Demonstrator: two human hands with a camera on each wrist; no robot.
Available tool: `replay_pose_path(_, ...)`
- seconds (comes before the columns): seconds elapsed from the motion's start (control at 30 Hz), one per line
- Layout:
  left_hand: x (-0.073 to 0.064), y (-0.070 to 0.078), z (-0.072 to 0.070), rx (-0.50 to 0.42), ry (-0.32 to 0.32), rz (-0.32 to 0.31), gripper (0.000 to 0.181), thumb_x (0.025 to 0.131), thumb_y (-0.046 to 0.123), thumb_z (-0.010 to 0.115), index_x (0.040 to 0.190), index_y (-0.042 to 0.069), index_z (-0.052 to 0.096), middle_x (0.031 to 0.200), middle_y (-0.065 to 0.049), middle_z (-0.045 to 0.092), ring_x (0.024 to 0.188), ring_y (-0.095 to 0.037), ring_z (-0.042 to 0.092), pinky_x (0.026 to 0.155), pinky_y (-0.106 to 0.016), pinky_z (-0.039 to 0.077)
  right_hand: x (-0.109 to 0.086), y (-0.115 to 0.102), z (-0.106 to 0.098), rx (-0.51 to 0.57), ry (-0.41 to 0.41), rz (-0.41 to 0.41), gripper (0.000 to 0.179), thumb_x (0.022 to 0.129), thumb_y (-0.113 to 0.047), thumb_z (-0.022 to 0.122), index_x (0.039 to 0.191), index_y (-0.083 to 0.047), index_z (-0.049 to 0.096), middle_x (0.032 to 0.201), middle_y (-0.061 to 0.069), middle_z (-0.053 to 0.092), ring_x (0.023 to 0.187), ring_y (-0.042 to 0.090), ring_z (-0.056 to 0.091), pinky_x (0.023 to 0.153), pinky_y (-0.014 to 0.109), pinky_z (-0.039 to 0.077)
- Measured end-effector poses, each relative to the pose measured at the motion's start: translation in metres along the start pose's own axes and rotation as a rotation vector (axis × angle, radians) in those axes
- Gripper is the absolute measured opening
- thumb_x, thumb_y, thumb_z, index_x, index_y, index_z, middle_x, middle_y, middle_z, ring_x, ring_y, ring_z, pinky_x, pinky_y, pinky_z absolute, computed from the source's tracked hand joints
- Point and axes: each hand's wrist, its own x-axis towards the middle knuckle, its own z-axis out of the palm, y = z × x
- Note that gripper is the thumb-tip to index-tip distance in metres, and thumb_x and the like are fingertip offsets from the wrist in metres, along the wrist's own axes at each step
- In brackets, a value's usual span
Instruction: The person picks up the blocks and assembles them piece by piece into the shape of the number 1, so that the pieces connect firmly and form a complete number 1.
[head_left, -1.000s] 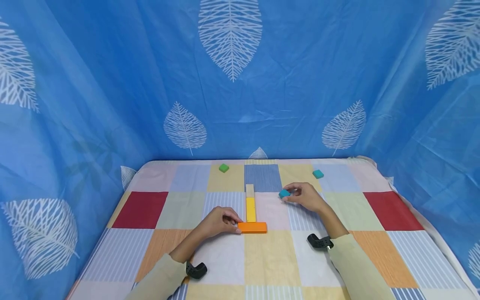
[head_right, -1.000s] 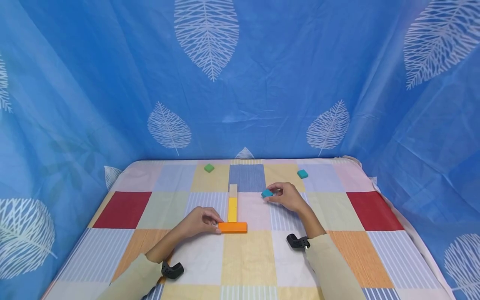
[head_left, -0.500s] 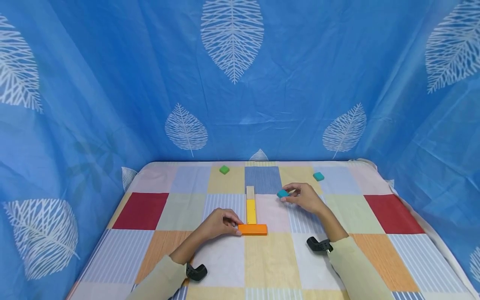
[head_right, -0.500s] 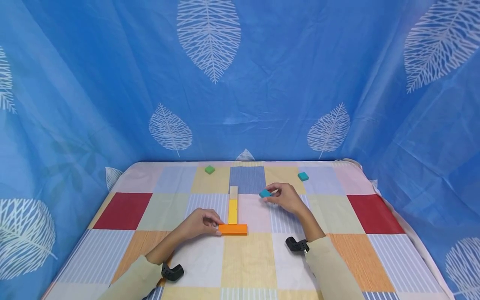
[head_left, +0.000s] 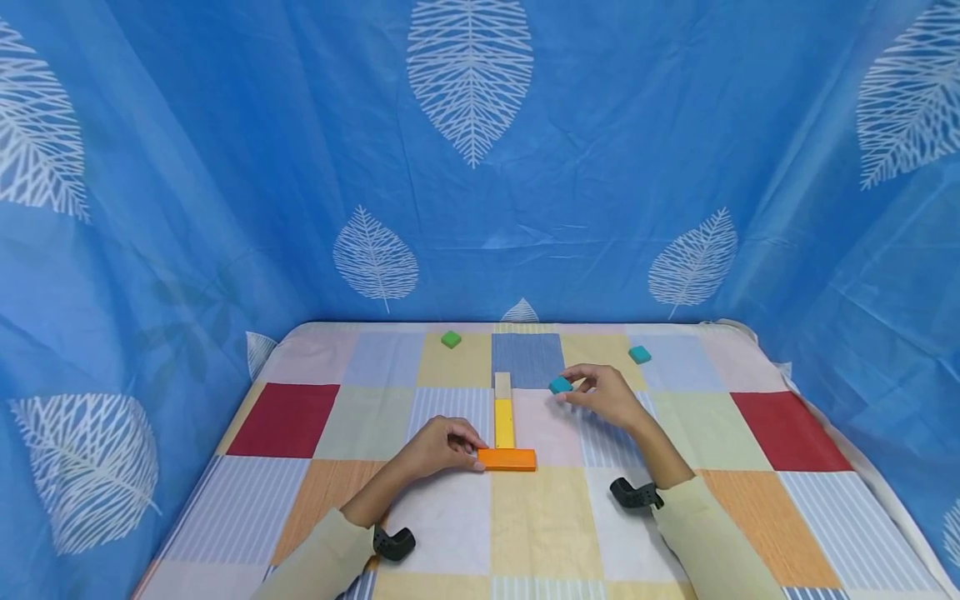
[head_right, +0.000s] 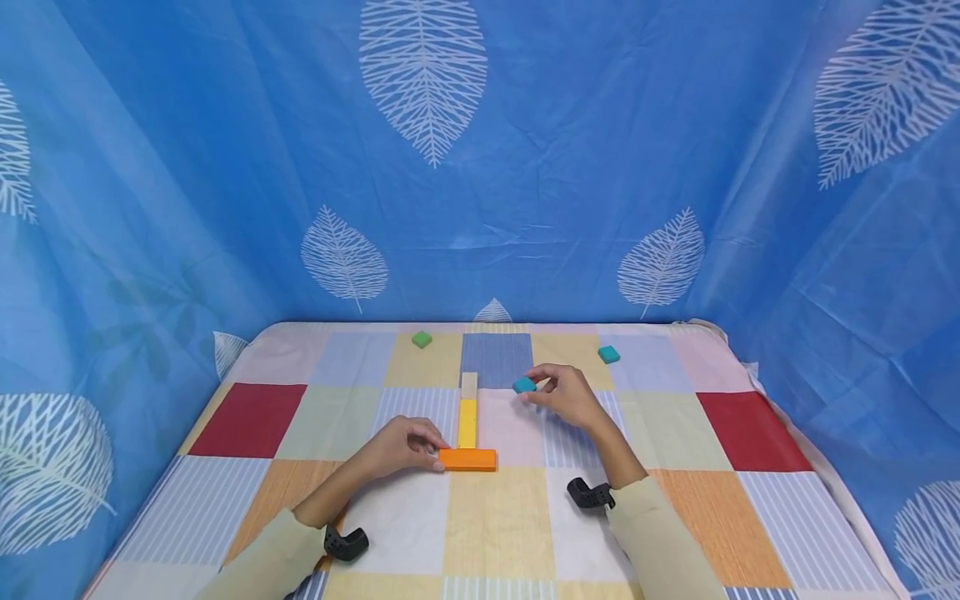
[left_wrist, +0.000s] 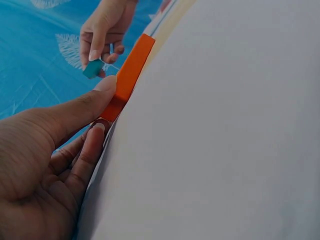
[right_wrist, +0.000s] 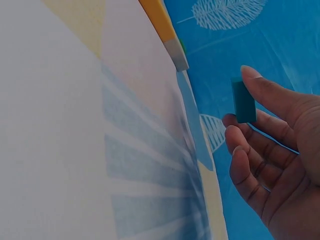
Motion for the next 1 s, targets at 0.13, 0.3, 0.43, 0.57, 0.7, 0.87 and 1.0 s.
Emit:
replay_pose_path(0.13, -0.002, 0.002, 0.000, -0.007, 0.001, 0.000, 0.024, 0.076, 0.011, 0.090, 0.098, 0.014, 0.082, 0.091, 0.001, 0.072, 0.077, -0.010, 0.060, 0.068, -0.021, 0.051, 0.001, -0.002, 0.002, -0.012, -0.005, -0.009, 0.040, 0.087, -0.022, 0.082, 0.122, -0.006, 0.072, 0.112, 0.013, 0.070, 0.078, 0.020, 0.065, 0.061, 0.032, 0.052)
replay_pose_path(0.3, -0.004, 0.008, 0.001, 0.009, 0.015, 0.000, 0.024, 0.076, 0.005, 0.089, 0.098, 0.009, 0.081, 0.092, -0.002, 0.072, 0.076, -0.010, 0.060, 0.067, -0.020, 0.050, 0.002, -0.006, 0.005, -0.032, -0.007, -0.016, 0.039, 0.087, -0.023, 0.082, 0.121, -0.006, 0.072, 0.112, 0.012, 0.070, 0.080, 0.019, 0.064, 0.061, 0.033, 0.052)
replay_pose_path(0.43, -0.005, 0.018, 0.001, 0.018, 0.009, -0.004, 0.024, 0.077, 0.000, 0.087, 0.099, 0.002, 0.080, 0.092, -0.009, 0.072, 0.077, -0.014, 0.060, 0.067, -0.020, 0.049, 0.004, -0.009, 0.006, -0.041, -0.005, -0.030, 0.037, 0.087, -0.022, 0.083, 0.119, -0.007, 0.073, 0.110, 0.012, 0.071, 0.079, 0.019, 0.063, 0.060, 0.031, 0.052)
replay_pose_path(0.57, -0.003, 0.020, 0.001, 0.024, 0.000, -0.016, 0.024, 0.077, 0.000, 0.087, 0.099, 0.001, 0.080, 0.093, -0.011, 0.072, 0.077, -0.016, 0.060, 0.068, -0.020, 0.049, 0.005, -0.011, 0.009, -0.047, -0.007, -0.056, 0.036, 0.086, -0.021, 0.083, 0.117, -0.006, 0.073, 0.106, 0.011, 0.072, 0.076, 0.018, 0.062, 0.058, 0.030, 0.051)
replay_pose_path(0.7, -0.001, 0.012, 0.003, 0.039, 0.012, -0.027, 0.024, 0.077, 0.005, 0.088, 0.099, 0.007, 0.081, 0.092, -0.004, 0.072, 0.077, -0.011, 0.058, 0.068, -0.019, 0.049, 0.007, -0.013, 0.011, -0.049, -0.010, -0.056, 0.035, 0.085, -0.020, 0.084, 0.116, -0.007, 0.074, 0.104, 0.009, 0.072, 0.074, 0.018, 0.061, 0.057, 0.031, 0.050)
replay_pose_path(0.87, 0.000, 0.006, 0.001, 0.027, 0.005, -0.032, 0.023, 0.077, 0.012, 0.090, 0.098, 0.015, 0.082, 0.091, 0.003, 0.071, 0.077, -0.010, 0.059, 0.068, -0.021, 0.050, 0.011, -0.015, 0.015, -0.059, -0.008, -0.033, 0.034, 0.085, -0.022, 0.084, 0.115, -0.008, 0.075, 0.102, 0.007, 0.072, 0.075, 0.018, 0.061, 0.057, 0.031, 0.051)
replay_pose_path(1.0, 0.000, 0.005, 0.000, 0.027, -0.006, -0.026, 0.022, 0.077, 0.015, 0.090, 0.097, 0.016, 0.082, 0.090, 0.003, 0.071, 0.077, -0.011, 0.060, 0.069, -0.022, 0.051, 0.014, -0.017, 0.018, -0.041, -0.022, -0.032, 0.037, 0.086, -0.022, 0.083, 0.118, -0.005, 0.073, 0.104, 0.010, 0.072, 0.076, 0.019, 0.061, 0.057, 0.031, 0.051)
